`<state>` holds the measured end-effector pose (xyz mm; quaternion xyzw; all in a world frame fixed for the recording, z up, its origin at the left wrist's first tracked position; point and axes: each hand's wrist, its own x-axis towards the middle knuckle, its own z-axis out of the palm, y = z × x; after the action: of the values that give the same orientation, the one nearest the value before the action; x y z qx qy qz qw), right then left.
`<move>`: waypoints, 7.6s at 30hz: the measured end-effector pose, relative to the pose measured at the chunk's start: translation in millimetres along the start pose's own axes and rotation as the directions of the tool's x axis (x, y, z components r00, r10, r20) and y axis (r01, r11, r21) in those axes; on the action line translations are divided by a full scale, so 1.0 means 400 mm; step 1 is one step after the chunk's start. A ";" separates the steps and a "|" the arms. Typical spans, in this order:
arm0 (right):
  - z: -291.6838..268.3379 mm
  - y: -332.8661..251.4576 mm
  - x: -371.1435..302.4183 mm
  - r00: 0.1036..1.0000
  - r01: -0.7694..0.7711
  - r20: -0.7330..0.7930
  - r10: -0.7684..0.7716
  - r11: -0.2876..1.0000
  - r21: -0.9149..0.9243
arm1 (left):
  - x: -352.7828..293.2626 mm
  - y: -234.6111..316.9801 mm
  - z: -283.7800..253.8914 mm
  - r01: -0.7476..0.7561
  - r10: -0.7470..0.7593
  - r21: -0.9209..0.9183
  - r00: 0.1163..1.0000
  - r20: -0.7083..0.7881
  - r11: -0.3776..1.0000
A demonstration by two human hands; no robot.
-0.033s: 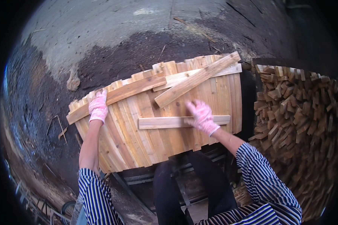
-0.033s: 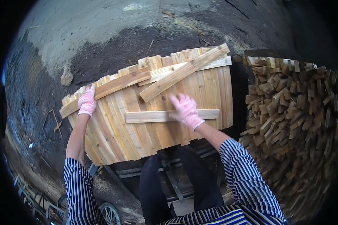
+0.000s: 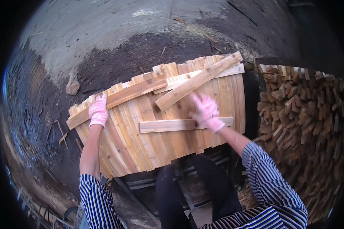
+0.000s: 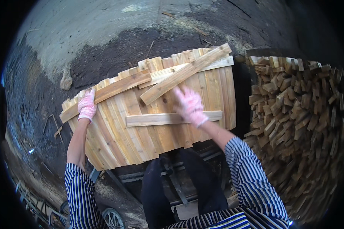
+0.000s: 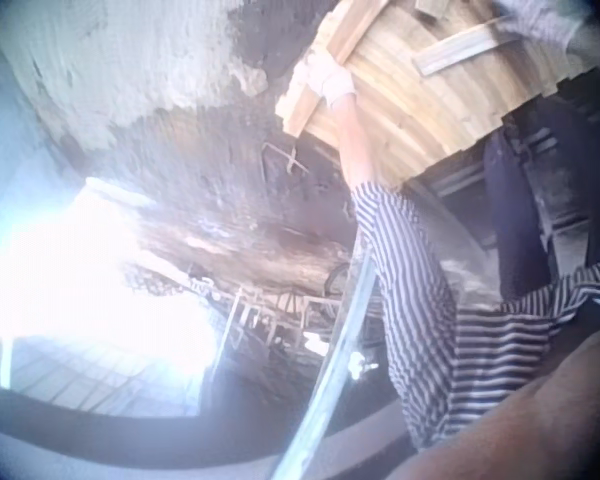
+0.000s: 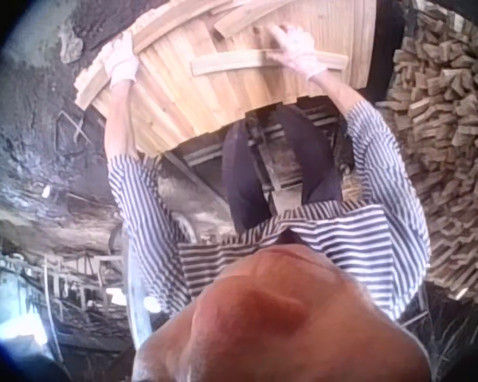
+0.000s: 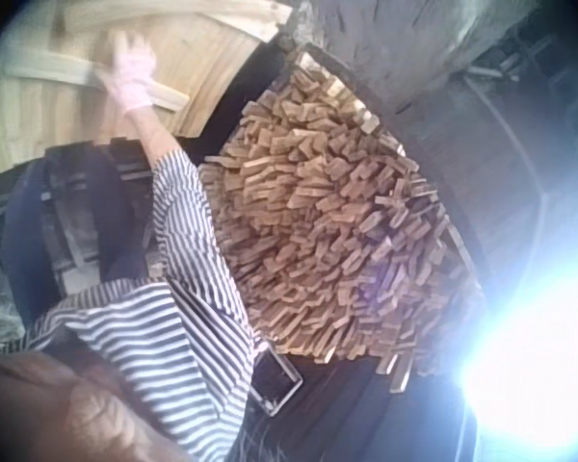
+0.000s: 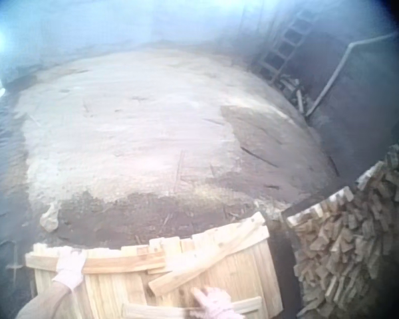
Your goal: The person stacks wooden planks in a warehouse. They pick up planks from a large pile and arrange them into a neat stack on the ground, using both hands to align and place each piece.
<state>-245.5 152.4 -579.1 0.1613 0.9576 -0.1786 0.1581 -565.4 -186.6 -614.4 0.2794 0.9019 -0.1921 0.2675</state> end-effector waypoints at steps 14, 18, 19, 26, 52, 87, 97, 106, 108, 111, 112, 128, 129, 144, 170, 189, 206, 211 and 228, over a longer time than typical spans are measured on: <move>-0.065 0.219 0.275 0.996 0.057 -0.040 -0.076 0.935 -0.349 | 0.007 0.006 0.032 -0.048 0.049 0.028 0.999 -0.018 0.998; -0.081 0.204 0.279 0.998 0.047 -0.036 -0.061 0.952 -0.301 | 0.005 -0.016 0.047 -0.070 0.070 -0.014 0.998 -0.002 0.997; -0.076 0.208 0.279 0.998 0.050 -0.032 -0.062 0.955 -0.291 | 0.005 -0.016 0.036 -0.077 0.077 -0.011 0.997 -0.001 0.997; -0.011 0.192 0.263 0.989 -0.100 -0.138 0.052 0.926 -0.365 | 0.001 -0.004 0.038 -0.097 0.097 0.001 0.995 -0.026 0.995; -0.462 -0.143 -0.602 0.950 -0.298 0.290 0.119 0.634 0.714 | -0.920 0.751 -0.240 0.786 0.787 -0.430 0.572 0.232 -0.445; -1.573 0.298 -2.168 0.126 0.824 -0.233 0.964 0.028 0.565 | -1.832 1.319 -1.512 -0.327 0.946 -0.909 -0.279 -0.168 -0.258; -1.344 -0.273 -1.906 0.129 0.297 -0.294 0.947 0.246 0.922 | -2.071 1.545 -1.484 -0.215 0.997 -0.974 -0.018 0.073 0.067; -1.460 0.059 -2.051 -0.202 -0.334 -0.240 0.949 0.164 0.928 | -2.015 1.468 -1.504 -0.259 1.000 -0.966 -0.030 0.002 -0.006; -1.514 0.149 -2.052 -0.281 -0.410 -0.181 0.943 0.053 0.911 | -2.046 1.464 -1.493 -0.289 0.996 -0.953 -0.039 -0.083 -0.091; -1.531 0.237 -1.995 -0.197 -0.481 -0.137 0.971 0.026 0.877 | -1.990 1.481 -1.527 -0.271 0.979 -0.942 -0.022 -0.201 -0.200; -1.521 0.256 -1.989 -0.177 -0.436 -0.134 0.975 0.045 0.899 | -1.981 1.468 -1.536 -0.255 0.978 -0.945 -0.008 -0.209 -0.204; -1.532 0.538 -2.111 -0.262 -0.699 -0.128 0.957 -0.096 0.708 | -1.888 1.421 -1.566 -0.265 0.894 -0.859 -0.226 -0.386 -0.438; -1.544 0.545 -2.069 -0.358 -0.712 -0.073 0.931 -0.221 0.666 | -1.881 1.415 -1.565 -0.256 0.898 -0.867 -0.230 -0.375 -0.427; -1.365 -0.247 -1.919 -0.067 -0.079 -0.671 0.739 0.666 0.742 | -1.968 1.280 -1.503 -0.021 0.841 -0.847 -0.133 -0.525 -0.532; -0.960 -0.501 -0.708 0.959 0.224 -0.281 0.031 0.519 0.825 | -1.138 0.306 -0.789 -0.663 0.502 -0.743 0.675 -0.541 0.092; -0.126 -0.123 -0.335 0.982 0.127 -0.024 -0.187 0.564 0.816 | -0.619 0.489 -0.158 -0.220 0.377 -0.939 0.872 -0.311 -0.265; -0.029 0.163 -0.470 0.921 0.073 0.389 0.037 0.961 -0.265 | -0.692 0.155 0.258 -0.089 0.085 0.012 0.977 0.198 0.996; 0.191 0.129 -0.449 0.977 0.044 0.215 0.004 0.975 -0.216 | -0.655 0.168 0.424 -0.115 0.123 -0.186 0.992 0.032 0.976; -0.201 -0.211 -0.778 0.937 -0.346 0.156 0.311 0.882 0.319 | -0.752 0.372 0.088 -0.260 0.334 -0.433 0.937 0.105 0.863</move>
<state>-16.6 30.6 -371.1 0.3372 0.8617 -0.3202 0.2034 -251.0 -210.4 -494.0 0.3343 0.8407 0.0225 0.4255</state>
